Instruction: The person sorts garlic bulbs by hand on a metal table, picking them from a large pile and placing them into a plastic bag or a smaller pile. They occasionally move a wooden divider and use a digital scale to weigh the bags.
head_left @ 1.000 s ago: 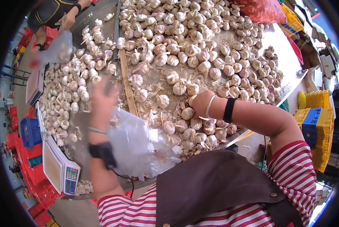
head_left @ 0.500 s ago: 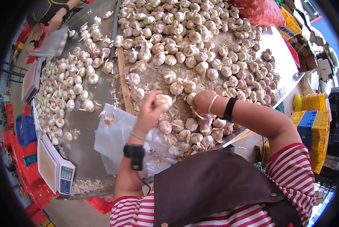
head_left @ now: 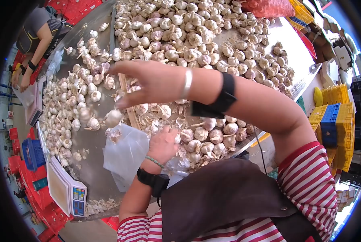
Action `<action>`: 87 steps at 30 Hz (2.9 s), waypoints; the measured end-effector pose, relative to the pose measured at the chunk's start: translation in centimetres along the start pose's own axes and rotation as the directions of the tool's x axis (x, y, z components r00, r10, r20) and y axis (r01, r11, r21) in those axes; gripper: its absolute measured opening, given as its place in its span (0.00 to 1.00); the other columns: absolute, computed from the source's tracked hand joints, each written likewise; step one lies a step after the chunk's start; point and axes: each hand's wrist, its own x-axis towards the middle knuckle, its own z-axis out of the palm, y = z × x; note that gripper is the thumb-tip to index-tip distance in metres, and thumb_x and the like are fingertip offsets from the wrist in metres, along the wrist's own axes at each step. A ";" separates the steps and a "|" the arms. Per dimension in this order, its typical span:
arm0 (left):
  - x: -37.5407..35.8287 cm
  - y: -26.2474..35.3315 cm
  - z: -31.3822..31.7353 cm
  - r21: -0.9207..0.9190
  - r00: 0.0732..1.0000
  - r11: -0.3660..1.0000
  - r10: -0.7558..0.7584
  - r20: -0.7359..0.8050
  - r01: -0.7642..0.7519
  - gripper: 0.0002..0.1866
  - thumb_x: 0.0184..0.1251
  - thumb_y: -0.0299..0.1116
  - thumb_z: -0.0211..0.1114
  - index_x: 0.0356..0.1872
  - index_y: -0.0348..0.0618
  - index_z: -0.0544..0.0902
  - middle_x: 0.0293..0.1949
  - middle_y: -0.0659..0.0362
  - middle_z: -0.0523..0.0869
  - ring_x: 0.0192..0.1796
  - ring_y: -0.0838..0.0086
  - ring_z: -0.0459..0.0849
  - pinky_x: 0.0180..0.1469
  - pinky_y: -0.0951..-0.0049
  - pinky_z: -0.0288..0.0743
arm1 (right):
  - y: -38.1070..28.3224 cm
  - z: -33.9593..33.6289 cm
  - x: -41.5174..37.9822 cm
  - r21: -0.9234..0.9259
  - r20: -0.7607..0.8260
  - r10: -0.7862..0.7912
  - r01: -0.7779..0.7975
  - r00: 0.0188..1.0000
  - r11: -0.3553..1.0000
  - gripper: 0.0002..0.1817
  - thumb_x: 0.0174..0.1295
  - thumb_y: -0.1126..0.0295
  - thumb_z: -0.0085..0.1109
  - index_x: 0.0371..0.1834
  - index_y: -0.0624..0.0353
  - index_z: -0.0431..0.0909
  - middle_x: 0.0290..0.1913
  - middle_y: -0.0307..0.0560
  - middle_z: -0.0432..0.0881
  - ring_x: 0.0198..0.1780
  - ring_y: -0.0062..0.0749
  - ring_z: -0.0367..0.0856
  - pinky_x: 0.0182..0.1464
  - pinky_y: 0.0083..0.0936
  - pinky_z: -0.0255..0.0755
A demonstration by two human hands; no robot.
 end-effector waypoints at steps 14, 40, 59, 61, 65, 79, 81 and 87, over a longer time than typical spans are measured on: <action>2.8 -1.3 -0.3 -0.973 0.988 0.229 -0.142 -0.060 -0.026 0.31 0.62 0.18 0.58 0.68 0.46 0.68 0.51 0.54 0.80 0.48 0.72 0.83 0.50 0.70 0.81 | 6.6 -1.0 -22.1 -0.738 0.332 0.640 -0.232 0.694 0.634 0.19 0.53 0.68 0.63 0.50 0.53 0.78 0.44 0.52 0.79 0.43 0.46 0.85 0.42 0.39 0.80; 0.3 -3.8 -1.3 -0.951 0.864 -0.045 -0.431 -0.259 -0.307 0.22 0.67 0.45 0.68 0.55 0.42 0.79 0.43 0.63 0.84 0.40 0.79 0.82 0.43 0.78 0.81 | 3.6 0.6 -11.1 0.310 0.379 0.775 -0.858 0.506 0.409 0.35 0.60 0.75 0.65 0.71 0.53 0.62 0.56 0.54 0.79 0.51 0.42 0.84 0.45 0.37 0.85; -21.0 -21.1 3.3 -0.393 -0.012 0.127 -0.943 -0.332 0.911 0.30 0.59 0.47 0.69 0.62 0.47 0.76 0.59 0.39 0.77 0.64 0.45 0.73 0.65 0.55 0.68 | 7.9 -2.2 -18.9 0.460 0.112 0.746 -0.700 0.657 0.547 0.13 0.64 0.74 0.63 0.51 0.62 0.80 0.43 0.42 0.85 0.41 0.24 0.83 0.42 0.20 0.78; -20.3 -21.9 2.7 -0.387 0.046 0.219 -0.911 -0.409 0.896 0.27 0.58 0.47 0.70 0.56 0.45 0.80 0.53 0.43 0.81 0.59 0.49 0.78 0.62 0.55 0.71 | 7.5 -4.0 -21.7 0.489 0.018 0.806 -0.708 0.592 0.510 0.12 0.65 0.73 0.63 0.50 0.61 0.80 0.43 0.41 0.85 0.41 0.23 0.84 0.41 0.19 0.78; -15.9 -28.0 -0.2 -0.720 0.093 0.344 -0.927 -0.364 0.602 0.25 0.58 0.43 0.72 0.52 0.39 0.81 0.53 0.44 0.82 0.56 0.58 0.81 0.57 0.59 0.74 | 7.2 -5.6 -26.6 0.677 -0.186 0.892 -0.605 0.412 0.420 0.10 0.67 0.72 0.61 0.50 0.58 0.80 0.42 0.39 0.85 0.41 0.22 0.84 0.39 0.18 0.78; 4.5 -2.6 -3.1 -0.264 0.866 0.916 0.146 -0.479 -0.301 0.12 0.62 0.31 0.69 0.45 0.39 0.85 0.42 0.53 0.87 0.44 0.63 0.85 0.50 0.66 0.78 | 6.5 -4.4 -29.5 -0.340 -0.427 0.646 -0.775 0.632 0.533 0.18 0.53 0.71 0.64 0.49 0.58 0.81 0.42 0.56 0.84 0.44 0.48 0.83 0.47 0.37 0.77; 4.8 3.4 0.2 -0.277 0.913 0.886 0.294 -0.284 -0.372 0.13 0.61 0.35 0.68 0.45 0.41 0.84 0.44 0.49 0.84 0.49 0.56 0.82 0.52 0.59 0.76 | 6.2 -4.3 -29.1 -0.463 -0.365 0.626 -0.718 0.689 0.520 0.18 0.48 0.70 0.63 0.45 0.58 0.81 0.39 0.57 0.83 0.43 0.55 0.81 0.46 0.44 0.75; 4.8 9.3 5.6 -0.064 0.949 0.947 0.309 -0.068 -0.313 0.20 0.59 0.39 0.68 0.52 0.45 0.79 0.44 0.51 0.80 0.49 0.53 0.79 0.51 0.57 0.75 | 6.0 -2.8 -27.4 -0.707 -0.199 0.748 -0.622 0.633 0.338 0.13 0.50 0.69 0.59 0.39 0.60 0.74 0.33 0.56 0.84 0.40 0.55 0.83 0.44 0.46 0.75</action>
